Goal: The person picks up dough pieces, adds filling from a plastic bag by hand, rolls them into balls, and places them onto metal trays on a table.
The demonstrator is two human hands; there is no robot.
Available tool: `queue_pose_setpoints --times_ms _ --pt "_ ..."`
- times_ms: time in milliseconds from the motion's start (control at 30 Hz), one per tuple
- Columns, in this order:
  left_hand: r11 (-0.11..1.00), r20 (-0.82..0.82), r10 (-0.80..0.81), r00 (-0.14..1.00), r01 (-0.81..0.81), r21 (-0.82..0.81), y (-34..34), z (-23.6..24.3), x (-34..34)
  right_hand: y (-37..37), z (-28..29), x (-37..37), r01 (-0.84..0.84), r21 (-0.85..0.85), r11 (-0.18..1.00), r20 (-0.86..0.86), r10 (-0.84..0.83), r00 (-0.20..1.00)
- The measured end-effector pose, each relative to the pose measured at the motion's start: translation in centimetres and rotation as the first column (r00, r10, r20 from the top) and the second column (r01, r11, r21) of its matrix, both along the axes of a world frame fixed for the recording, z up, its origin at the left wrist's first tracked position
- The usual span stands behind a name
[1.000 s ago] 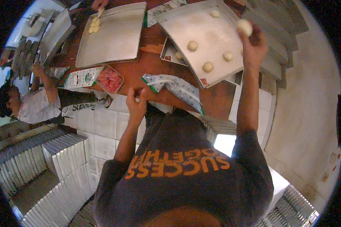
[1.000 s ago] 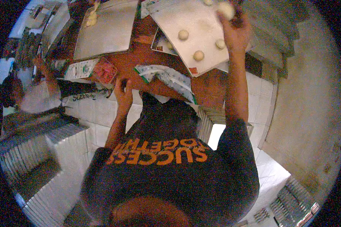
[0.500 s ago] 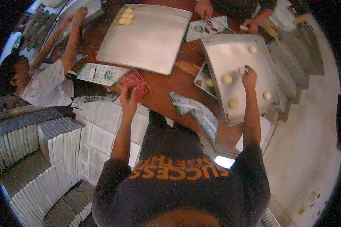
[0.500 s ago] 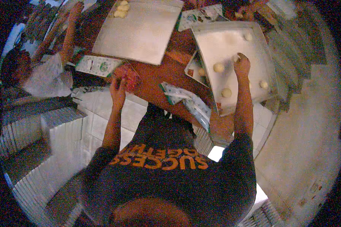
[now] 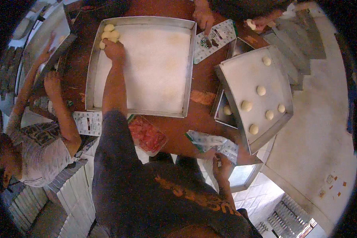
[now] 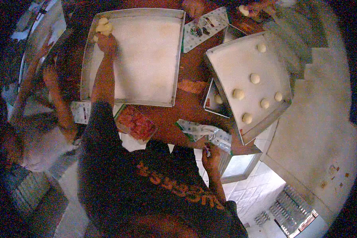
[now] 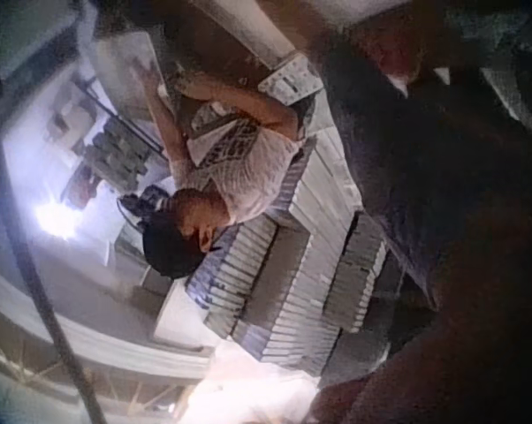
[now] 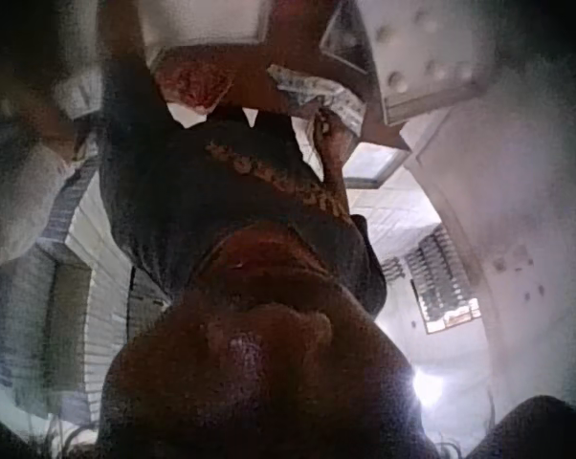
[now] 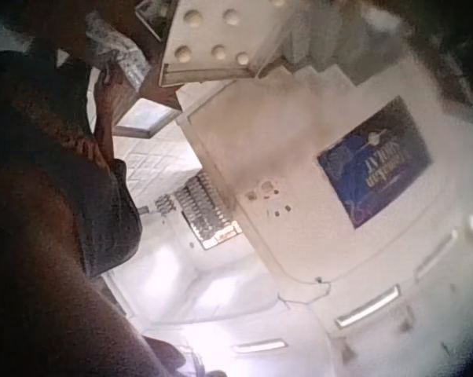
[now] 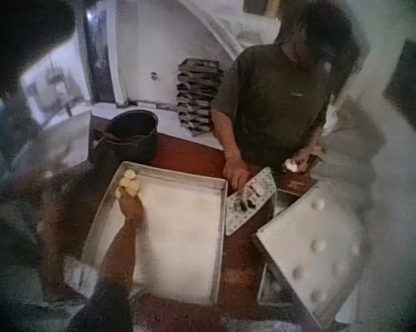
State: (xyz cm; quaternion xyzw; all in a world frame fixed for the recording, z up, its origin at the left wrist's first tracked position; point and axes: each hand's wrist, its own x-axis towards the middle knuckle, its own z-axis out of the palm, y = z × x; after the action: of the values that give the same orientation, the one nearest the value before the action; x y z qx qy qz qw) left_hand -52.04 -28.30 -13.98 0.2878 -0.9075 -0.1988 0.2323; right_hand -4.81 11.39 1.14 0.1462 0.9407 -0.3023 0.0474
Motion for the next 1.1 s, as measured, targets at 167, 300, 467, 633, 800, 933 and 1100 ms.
queue_pose_setpoints --times_ms 167,300,467,633,800,933,1100 --pt "-0.146 -0.392 -0.108 0.914 0.376 0.915 -5.3 0.6 6.1 2.5 -1.3 -1.4 0.006 -0.017 1.000 -0.035 -0.007 0.999" --pt "-0.564 -0.386 0.018 0.922 0.329 0.758 1.8 9.8 22.7 4.9 -3.3 -4.7 -0.168 -0.073 0.983 -0.142 0.156 0.977" --pt "0.432 -0.001 -0.856 0.517 0.718 0.546 13.1 10.3 39.5 3.4 -5.7 -6.6 -0.615 0.229 0.754 0.073 0.617 0.783" --pt "0.704 0.385 -0.709 0.591 0.620 0.346 21.4 8.1 44.0 2.2 -8.9 -8.4 -0.742 0.364 0.563 0.178 0.740 0.648" --pt "0.773 0.287 -0.622 0.729 0.630 0.073 23.3 1.9 47.3 2.7 -8.3 -9.2 -0.839 0.181 0.512 0.256 0.800 0.543" --pt "0.677 0.023 -0.622 0.783 0.522 0.519 22.7 1.0 46.9 4.8 -10.2 -9.1 -0.877 0.108 0.467 0.163 0.862 0.479" --pt "0.290 -0.152 -0.256 0.955 0.226 0.930 19.7 2.2 43.6 5.3 -6.0 -8.1 -0.885 0.087 0.457 0.085 0.882 0.464"
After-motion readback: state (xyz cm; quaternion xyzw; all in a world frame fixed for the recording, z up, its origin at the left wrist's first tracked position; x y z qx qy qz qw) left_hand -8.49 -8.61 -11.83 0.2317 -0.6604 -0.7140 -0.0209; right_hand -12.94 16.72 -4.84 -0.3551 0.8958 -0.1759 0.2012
